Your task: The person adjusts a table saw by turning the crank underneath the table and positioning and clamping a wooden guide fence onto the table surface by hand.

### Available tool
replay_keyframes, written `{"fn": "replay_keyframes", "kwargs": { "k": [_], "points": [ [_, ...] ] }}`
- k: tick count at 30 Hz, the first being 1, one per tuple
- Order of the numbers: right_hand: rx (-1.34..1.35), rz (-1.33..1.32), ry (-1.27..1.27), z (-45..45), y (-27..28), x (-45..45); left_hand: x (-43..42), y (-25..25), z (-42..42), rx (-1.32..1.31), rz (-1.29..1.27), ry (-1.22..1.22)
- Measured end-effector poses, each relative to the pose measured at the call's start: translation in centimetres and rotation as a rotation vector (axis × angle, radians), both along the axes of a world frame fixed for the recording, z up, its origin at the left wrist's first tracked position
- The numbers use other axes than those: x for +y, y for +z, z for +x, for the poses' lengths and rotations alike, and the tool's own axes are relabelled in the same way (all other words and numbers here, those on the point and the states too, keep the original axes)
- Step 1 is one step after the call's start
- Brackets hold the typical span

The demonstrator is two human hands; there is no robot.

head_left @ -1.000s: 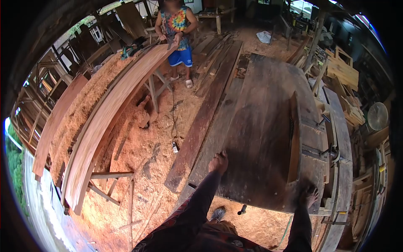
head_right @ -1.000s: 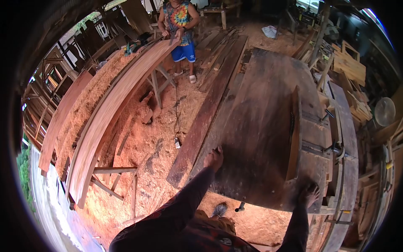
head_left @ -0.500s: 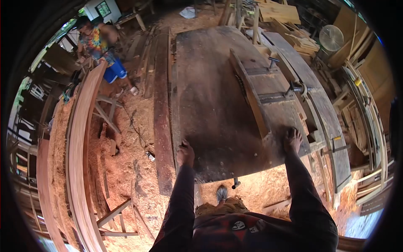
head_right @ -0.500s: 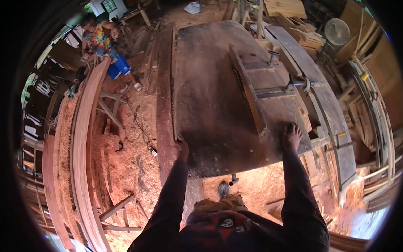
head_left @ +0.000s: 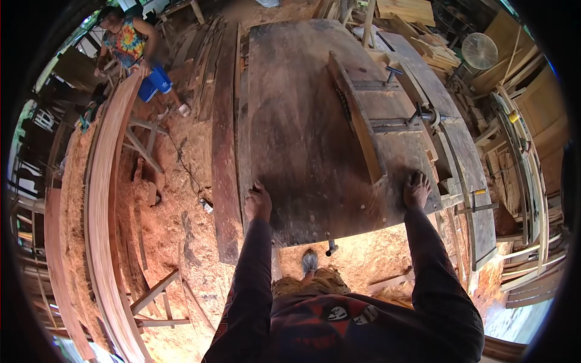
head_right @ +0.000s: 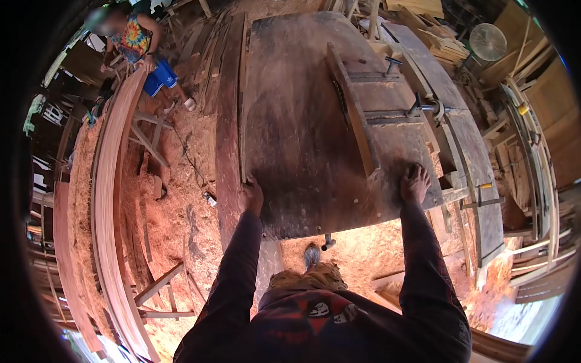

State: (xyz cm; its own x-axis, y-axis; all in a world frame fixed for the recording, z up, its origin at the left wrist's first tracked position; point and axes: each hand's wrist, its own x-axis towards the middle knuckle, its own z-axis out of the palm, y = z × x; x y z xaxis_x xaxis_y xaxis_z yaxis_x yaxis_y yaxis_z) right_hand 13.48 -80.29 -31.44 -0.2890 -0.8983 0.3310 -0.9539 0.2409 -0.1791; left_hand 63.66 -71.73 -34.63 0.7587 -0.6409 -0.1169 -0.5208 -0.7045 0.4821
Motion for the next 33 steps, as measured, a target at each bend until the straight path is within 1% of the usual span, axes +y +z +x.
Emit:
{"fn": "replay_keyframes", "kwargs": {
  "k": [7, 10, 14, 17, 23, 25, 28, 30, 32, 33],
  "points": [
    [0.023, -0.022, 0.009, -0.1, -0.2, -0.1, 0.0, 0.6, 0.0, 0.097, 0.007, 0.006],
    [0.008, -0.017, 0.009, -0.1, -0.2, -0.2, 0.0, 0.7, -0.1, 0.066, 0.027, 0.019],
    [0.024, -0.001, 0.004, 0.1, -0.1, -0.1, -0.1, -0.8, 0.3, 0.029, 0.032, 0.014],
    [0.033, 0.009, -0.008, 0.1, -0.1, 0.0, 0.0, 0.8, -0.1, 0.043, 0.063, 0.041],
    [0.019, 0.019, 0.002, 0.1, 0.0, -0.1, 0.2, 0.3, 0.0, 0.066, 0.003, 0.008],
    [0.011, 0.027, 0.022, -0.1, 0.0, 0.3, 0.2, 1.4, -0.1, 0.093, 0.003, 0.014],
    [0.029, 0.064, -0.022, 0.2, 0.0, -0.3, 0.2, 1.7, -0.1, 0.088, 0.003, 0.021],
    [0.026, 0.099, -0.038, 0.4, 0.4, 0.0, 0.0, 0.7, 0.1, 0.063, -0.014, 0.022],
    [0.007, 0.077, -0.041, 0.2, 0.2, -0.2, 0.0, 0.0, 0.1, 0.031, -0.007, 0.016],
    [-0.015, 0.067, -0.032, 0.2, 0.2, 0.0, 0.0, -2.2, 0.7, 0.028, -0.011, -0.017]
  ]
}}
